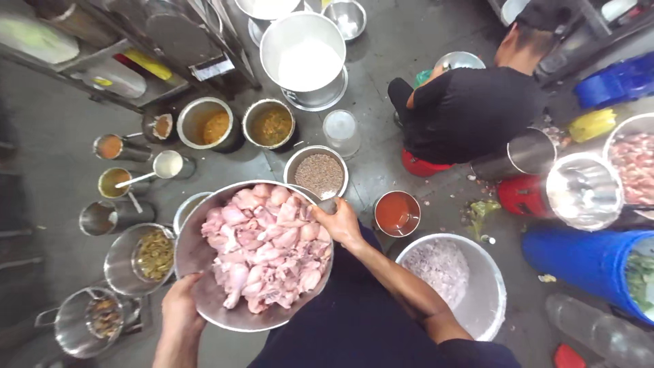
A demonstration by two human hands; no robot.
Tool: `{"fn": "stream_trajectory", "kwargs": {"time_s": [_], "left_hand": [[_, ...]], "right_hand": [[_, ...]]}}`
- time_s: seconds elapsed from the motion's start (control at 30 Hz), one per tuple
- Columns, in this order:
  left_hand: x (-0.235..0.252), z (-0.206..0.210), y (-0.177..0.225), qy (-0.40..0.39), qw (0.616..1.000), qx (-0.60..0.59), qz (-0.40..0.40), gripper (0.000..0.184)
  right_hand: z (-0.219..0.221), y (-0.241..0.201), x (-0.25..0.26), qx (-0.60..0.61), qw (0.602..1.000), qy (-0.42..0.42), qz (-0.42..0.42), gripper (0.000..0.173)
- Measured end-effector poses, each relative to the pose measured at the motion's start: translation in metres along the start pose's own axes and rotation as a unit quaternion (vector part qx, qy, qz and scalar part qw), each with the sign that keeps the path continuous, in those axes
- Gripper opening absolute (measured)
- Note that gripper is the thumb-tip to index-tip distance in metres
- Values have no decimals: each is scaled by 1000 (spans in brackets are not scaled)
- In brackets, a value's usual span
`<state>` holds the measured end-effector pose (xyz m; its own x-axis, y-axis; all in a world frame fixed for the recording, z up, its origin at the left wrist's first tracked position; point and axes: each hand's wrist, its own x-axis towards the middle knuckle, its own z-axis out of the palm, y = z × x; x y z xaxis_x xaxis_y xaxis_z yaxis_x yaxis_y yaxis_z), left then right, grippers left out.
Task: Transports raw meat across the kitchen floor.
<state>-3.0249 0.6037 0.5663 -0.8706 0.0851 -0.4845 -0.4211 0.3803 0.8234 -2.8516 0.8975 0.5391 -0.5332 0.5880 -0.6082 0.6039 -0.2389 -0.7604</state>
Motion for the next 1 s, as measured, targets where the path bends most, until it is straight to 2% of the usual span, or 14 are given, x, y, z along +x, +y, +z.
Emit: {"fn": "stream_trajectory", "kwargs": {"time_s": [0.23, 0.43, 0.63, 0.83, 1.0], "left_hand": [[14, 27, 21, -28, 999, -3, 39, 17], [35, 83, 53, -29, 998, 14, 56, 15], [69, 182, 104, -45, 996, 51, 60, 16], [94, 292, 159, -43, 997, 40, 46, 16], [116, 355, 194, -29, 998, 40, 35, 16]], "right_hand": [[-24, -10, 9, 24, 999, 28, -17, 62], [-61, -22, 46, 56, 997, 50, -30, 62], [-127, -35, 115, 91, 993, 79, -18, 58], [-215, -81, 194, 88, 993, 81, -1, 55], [-266, -120, 248, 73, 994, 75, -3, 55]]}}
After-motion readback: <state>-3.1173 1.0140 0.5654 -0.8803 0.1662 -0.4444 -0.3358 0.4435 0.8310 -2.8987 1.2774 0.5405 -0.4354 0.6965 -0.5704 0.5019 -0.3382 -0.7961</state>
